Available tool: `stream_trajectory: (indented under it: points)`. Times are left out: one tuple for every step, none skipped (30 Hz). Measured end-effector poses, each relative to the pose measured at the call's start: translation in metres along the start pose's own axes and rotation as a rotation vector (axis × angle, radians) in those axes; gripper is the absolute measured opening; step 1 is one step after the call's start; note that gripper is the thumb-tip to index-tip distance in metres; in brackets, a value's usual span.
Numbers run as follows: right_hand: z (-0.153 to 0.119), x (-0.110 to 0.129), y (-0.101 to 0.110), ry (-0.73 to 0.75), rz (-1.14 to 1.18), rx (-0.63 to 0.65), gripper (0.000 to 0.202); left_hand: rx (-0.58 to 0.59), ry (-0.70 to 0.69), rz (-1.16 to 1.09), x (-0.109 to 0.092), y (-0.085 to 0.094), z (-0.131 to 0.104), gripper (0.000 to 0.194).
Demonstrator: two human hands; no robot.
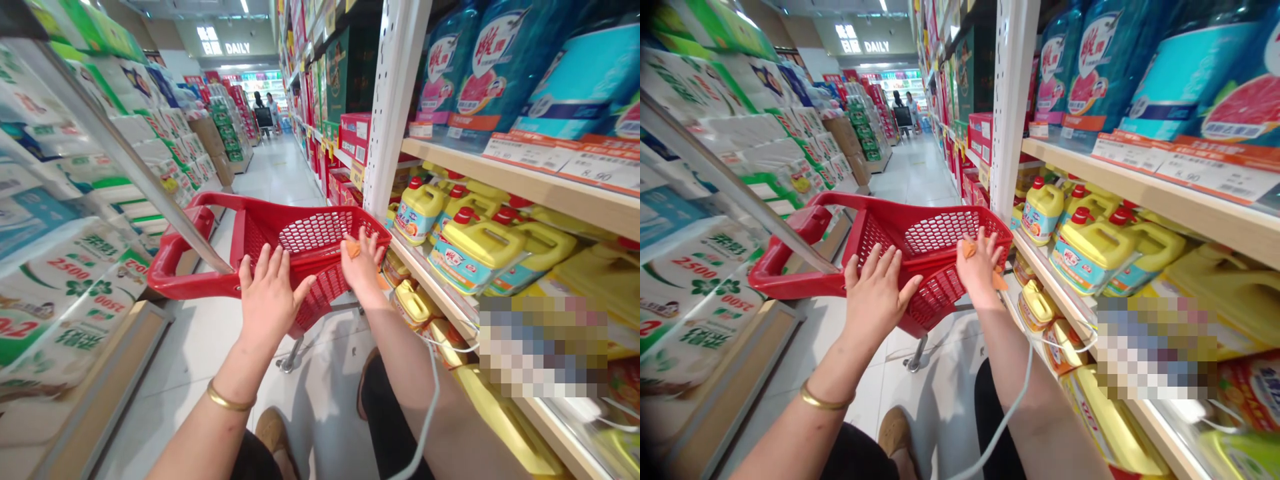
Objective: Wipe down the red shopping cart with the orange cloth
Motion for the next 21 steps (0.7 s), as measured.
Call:
stream_trajectory:
  points:
    - [-0.009,0.018,-0.002,0.104,0.051,0.043,0.05,-0.005,-0.003,0.007,0.0,0.0,0.0,0.07]
    - [-0.017,0.035,-0.003,0.213,0.1,0.081,0.049,-0.007,-0.007,0.012,0.0,0.0,0.0,0.07]
    - [-0.023,0.048,-0.004,0.312,0.139,0.112,0.048,-0.009,-0.011,0.016,0.0,0.0,0.0,0.07]
    - [-0.027,0.057,-0.004,0.38,0.162,0.133,0.047,-0.008,-0.014,0.02,0.0,-0.001,0.0,0.07]
    - [-0.026,0.058,-0.004,0.406,0.165,0.14,0.046,-0.005,-0.017,0.025,0.001,-0.001,-0.001,0.071]
    - [-0.023,0.053,-0.003,0.387,0.146,0.136,0.045,-0.001,-0.019,0.03,0.001,-0.002,-0.001,0.072]
    - [-0.016,0.041,-0.001,0.326,0.107,0.12,0.044,0.002,-0.022,0.035,0.002,-0.002,-0.001,0.072]
    - [-0.008,0.026,0.0,0.234,0.054,0.093,0.044,0.005,-0.025,0.039,0.002,-0.003,-0.001,0.073]
    - [0.001,0.01,0.002,0.128,-0.006,0.056,0.045,0.005,-0.028,0.042,0.003,-0.003,-0.001,0.074]
    - [0.009,-0.005,0.003,0.028,-0.063,0.017,0.046,0.006,-0.033,0.043,0.003,-0.004,-0.002,0.074]
    - [0.014,-0.017,0.005,-0.049,-0.106,-0.018,0.048,0.003,-0.035,0.043,0.002,-0.004,-0.002,0.076]
    - [0.017,-0.022,0.006,-0.093,-0.126,-0.043,0.049,-0.001,-0.034,0.041,0.002,-0.004,-0.002,0.077]
    - [0.016,-0.021,0.005,-0.097,-0.12,-0.05,0.049,-0.006,-0.031,0.038,0.002,-0.005,-0.002,0.08]
    - [0.011,-0.014,0.004,-0.063,-0.087,-0.035,0.05,-0.01,-0.027,0.034,0.002,-0.005,-0.002,0.082]
    - [0.005,-0.002,0.002,0.002,-0.035,-0.003,0.05,-0.012,-0.024,0.03,0.002,-0.005,-0.002,0.084]
    - [-0.004,0.014,-0.001,0.091,0.027,0.04,0.049,-0.012,-0.023,0.029,0.002,-0.005,-0.002,0.084]
    - [-0.013,0.031,-0.003,0.19,0.088,0.081,0.048,-0.01,-0.022,0.03,0.002,-0.005,-0.002,0.084]
    - [-0.021,0.046,-0.004,0.291,0.137,0.114,0.047,-0.006,-0.024,0.033,0.002,-0.005,-0.002,0.083]
    - [-0.027,0.058,-0.005,0.374,0.168,0.135,0.046,-0.001,-0.025,0.039,0.002,-0.005,-0.002,0.082]
    - [-0.029,0.063,-0.005,0.425,0.178,0.143,0.045,0.003,-0.027,0.044,0.002,-0.004,-0.002,0.081]
    - [-0.028,0.061,-0.005,0.433,0.167,0.14,0.044,0.006,-0.028,0.048,0.003,-0.004,-0.002,0.08]
Point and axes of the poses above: each hand's wrist, its own z-axis towards the middle knuckle, its own y-axis out of the back of the hand, x = y × z, the point moved 3 cm from there along z, towards the middle knuckle, and after that the axes turned 12 degrees about -x, right-handed, at the moved point
